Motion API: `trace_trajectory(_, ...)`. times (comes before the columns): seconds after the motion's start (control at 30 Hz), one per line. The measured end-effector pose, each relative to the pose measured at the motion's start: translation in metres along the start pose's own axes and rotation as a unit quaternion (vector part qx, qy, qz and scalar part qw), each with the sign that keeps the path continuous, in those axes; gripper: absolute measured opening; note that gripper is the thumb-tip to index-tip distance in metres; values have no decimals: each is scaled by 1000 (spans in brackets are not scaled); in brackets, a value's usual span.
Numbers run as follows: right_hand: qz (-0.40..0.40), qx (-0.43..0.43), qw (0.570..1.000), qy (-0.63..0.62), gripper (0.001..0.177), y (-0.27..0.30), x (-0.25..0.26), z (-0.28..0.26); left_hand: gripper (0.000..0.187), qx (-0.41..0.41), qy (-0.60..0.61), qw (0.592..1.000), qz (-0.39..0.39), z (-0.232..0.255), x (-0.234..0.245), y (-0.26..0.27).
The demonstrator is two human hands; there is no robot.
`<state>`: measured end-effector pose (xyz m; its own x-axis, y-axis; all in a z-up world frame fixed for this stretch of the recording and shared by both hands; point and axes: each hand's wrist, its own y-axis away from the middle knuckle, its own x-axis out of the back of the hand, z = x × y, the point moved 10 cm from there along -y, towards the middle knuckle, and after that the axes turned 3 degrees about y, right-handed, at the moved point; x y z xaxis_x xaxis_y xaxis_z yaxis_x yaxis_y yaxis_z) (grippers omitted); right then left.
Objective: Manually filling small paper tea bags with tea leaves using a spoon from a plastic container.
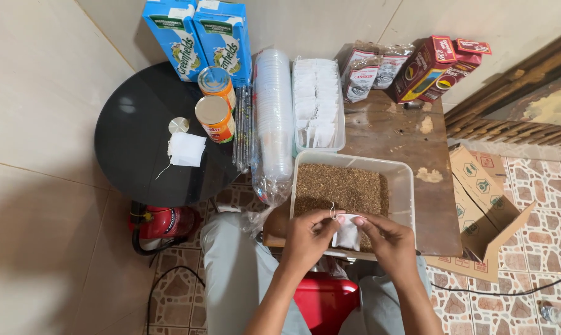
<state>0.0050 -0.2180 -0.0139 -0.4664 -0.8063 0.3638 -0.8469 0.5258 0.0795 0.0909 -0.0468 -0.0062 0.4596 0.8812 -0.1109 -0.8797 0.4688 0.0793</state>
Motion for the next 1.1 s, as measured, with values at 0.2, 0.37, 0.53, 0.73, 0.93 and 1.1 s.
trace_trajectory(0.2,33,-85,996,-2,21,-4,6,21,61,91,-63,993,-52,-35,-13,-2)
trace_trajectory(0.37,-54,-26,998,31,22,-23,0,3,50,29,-63,997,-30,-31,-13,-13)
trace_trajectory(0.53,-122,-60,980,142,19,-49,3,-19,63,-64,-67,996,-16,-8,-10,-25)
trace_trajectory(0.73,-7,133,924,359,27,-146,6,-58,35,-74,-91,988,103,8,38,-26)
trace_trajectory(0.93,-143,179,900,372,16,-214,-79,-48,27,-35,-62,989,130,17,65,-34)
trace_trajectory(1.1,-196,182,826,496,24,-228,-107,-11,25,-20,-35,989,141,7,82,-43)
